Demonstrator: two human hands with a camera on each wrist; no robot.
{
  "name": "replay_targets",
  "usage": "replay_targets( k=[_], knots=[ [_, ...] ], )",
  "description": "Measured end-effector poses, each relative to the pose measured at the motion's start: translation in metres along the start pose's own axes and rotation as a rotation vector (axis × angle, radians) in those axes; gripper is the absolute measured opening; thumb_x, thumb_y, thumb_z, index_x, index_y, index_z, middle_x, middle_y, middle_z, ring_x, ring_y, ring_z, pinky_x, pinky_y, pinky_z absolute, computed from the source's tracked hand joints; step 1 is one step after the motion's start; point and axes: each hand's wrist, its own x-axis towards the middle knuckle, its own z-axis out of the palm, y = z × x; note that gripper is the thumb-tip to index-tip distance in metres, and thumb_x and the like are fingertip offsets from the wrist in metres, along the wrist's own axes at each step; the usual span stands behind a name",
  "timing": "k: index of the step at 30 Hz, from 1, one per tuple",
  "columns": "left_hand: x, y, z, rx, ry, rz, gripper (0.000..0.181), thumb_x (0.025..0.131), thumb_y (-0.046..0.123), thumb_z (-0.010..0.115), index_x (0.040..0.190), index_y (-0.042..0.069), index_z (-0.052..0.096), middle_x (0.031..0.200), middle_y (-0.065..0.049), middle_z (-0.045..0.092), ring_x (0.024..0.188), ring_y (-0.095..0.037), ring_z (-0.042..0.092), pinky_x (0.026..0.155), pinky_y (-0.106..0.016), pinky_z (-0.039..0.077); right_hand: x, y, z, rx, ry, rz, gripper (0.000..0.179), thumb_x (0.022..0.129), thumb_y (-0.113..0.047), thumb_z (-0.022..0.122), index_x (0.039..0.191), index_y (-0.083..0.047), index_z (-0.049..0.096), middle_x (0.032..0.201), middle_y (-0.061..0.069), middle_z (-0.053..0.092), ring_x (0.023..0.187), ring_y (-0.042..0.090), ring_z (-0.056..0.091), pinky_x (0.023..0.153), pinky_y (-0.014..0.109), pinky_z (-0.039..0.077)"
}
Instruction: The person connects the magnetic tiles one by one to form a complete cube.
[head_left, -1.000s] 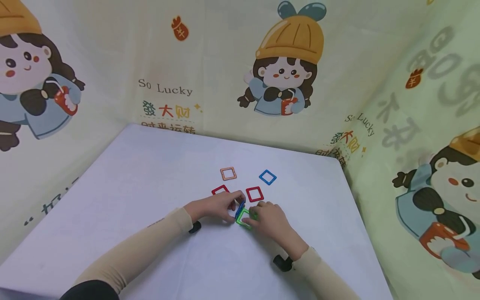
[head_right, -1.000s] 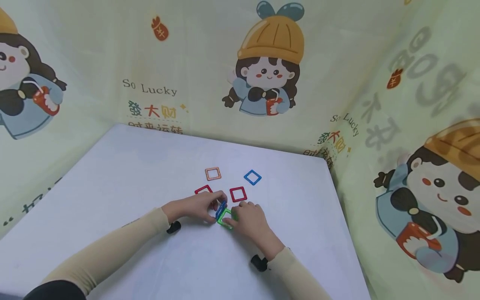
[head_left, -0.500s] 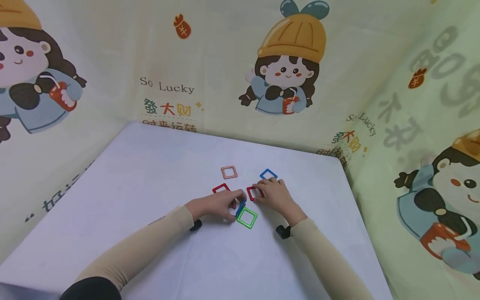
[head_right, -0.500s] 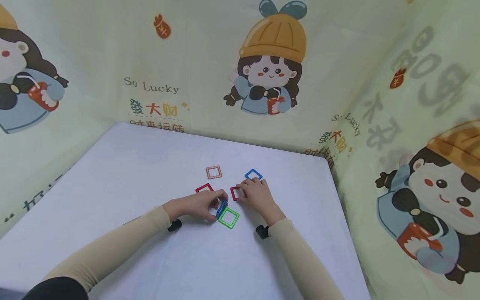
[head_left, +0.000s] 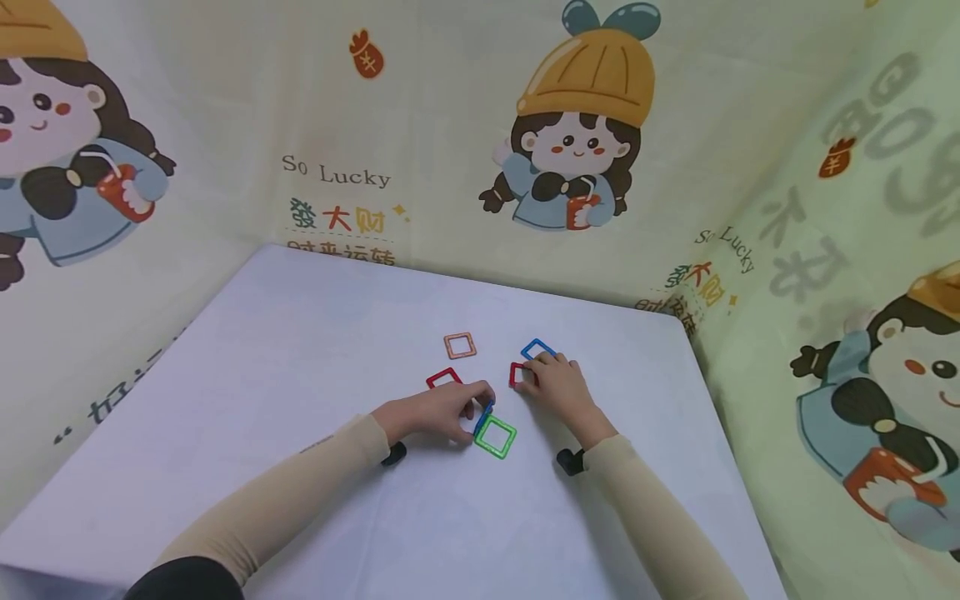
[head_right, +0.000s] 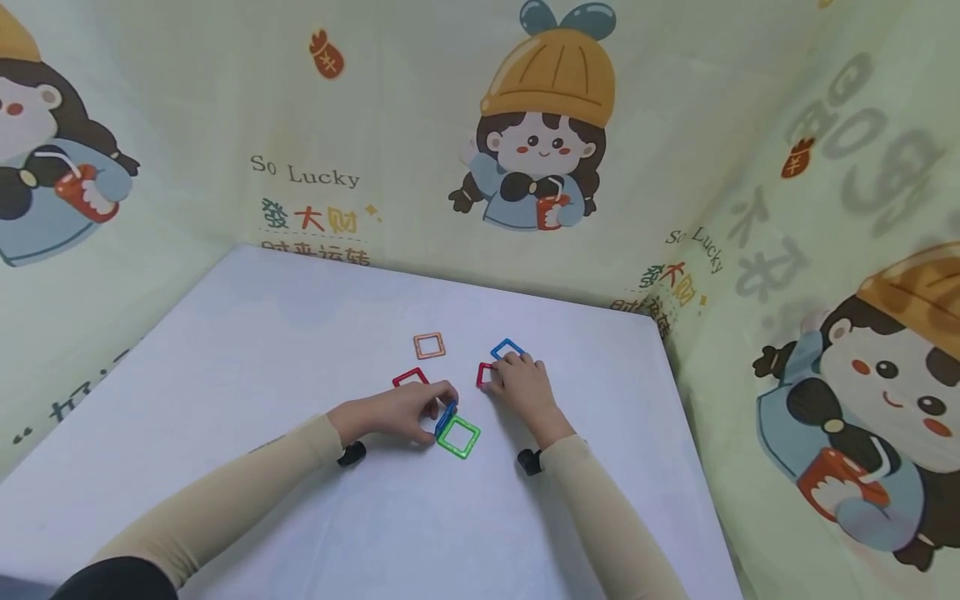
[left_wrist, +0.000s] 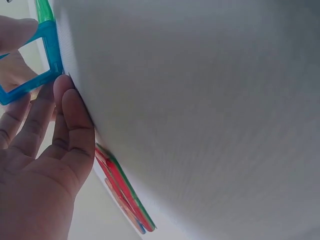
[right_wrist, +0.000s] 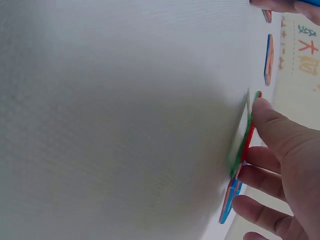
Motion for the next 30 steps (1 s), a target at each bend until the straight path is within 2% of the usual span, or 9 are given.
replay_targets(
  k=[6, 11, 14, 22, 30],
  knots=[
    [-0.002, 0.001, -0.001, -0.016, 0.005, 0.014, 0.060, 0.083, 0.016, 0.085, 0.132, 0.021, 0.053, 0.125, 0.008, 0.063, 0.096, -0.009, 0.060, 0.082, -0.024, 0.053, -0.002, -0.004, -0.002, -0.023, 0.009, -0.010, 0.043, 0.103, -0.042, 0.062, 0.134, -0.014, 0.068, 0.132, 0.012, 0.066, 0.118, 0.036, 0.058, 0.098, 0.055, 0.048],
    [-0.003, -0.001, 0.001, -0.008, 0.008, 0.013, 0.060, 0.083, 0.016, 0.085, 0.133, 0.019, 0.053, 0.125, 0.009, 0.064, 0.095, -0.008, 0.060, 0.082, -0.023, 0.053, 0.001, -0.005, 0.000, 0.020, 0.005, 0.008, 0.043, 0.111, -0.039, 0.044, 0.133, -0.012, 0.069, 0.131, 0.011, 0.065, 0.119, 0.036, 0.058, 0.097, 0.056, 0.048],
    [-0.003, -0.002, 0.002, -0.013, 0.010, 0.022, 0.060, 0.082, 0.015, 0.085, 0.133, 0.019, 0.054, 0.124, 0.008, 0.064, 0.094, -0.008, 0.060, 0.082, -0.023, 0.053, 0.006, -0.003, 0.002, 0.047, 0.007, 0.030, 0.046, 0.112, -0.037, 0.038, 0.129, -0.008, 0.070, 0.127, 0.012, 0.067, 0.114, 0.037, 0.060, 0.095, 0.057, 0.049],
    [-0.002, -0.003, 0.001, -0.024, 0.020, 0.038, 0.058, 0.082, 0.012, 0.085, 0.132, 0.016, 0.055, 0.124, 0.007, 0.064, 0.094, -0.008, 0.061, 0.083, -0.024, 0.052, 0.018, 0.003, -0.003, 0.124, -0.046, 0.054, 0.044, 0.113, -0.034, 0.035, 0.102, -0.006, 0.067, 0.105, 0.014, 0.067, 0.101, 0.036, 0.065, 0.089, 0.054, 0.050],
    [-0.002, -0.003, 0.002, -0.021, 0.024, 0.032, 0.060, 0.082, 0.013, 0.086, 0.133, 0.015, 0.055, 0.125, 0.006, 0.063, 0.096, -0.007, 0.060, 0.086, -0.023, 0.052, 0.016, -0.002, -0.009, 0.172, -0.073, 0.084, 0.045, 0.113, -0.037, 0.033, 0.104, -0.007, 0.066, 0.105, 0.011, 0.064, 0.089, 0.028, 0.058, 0.087, 0.048, 0.049]
  ],
)
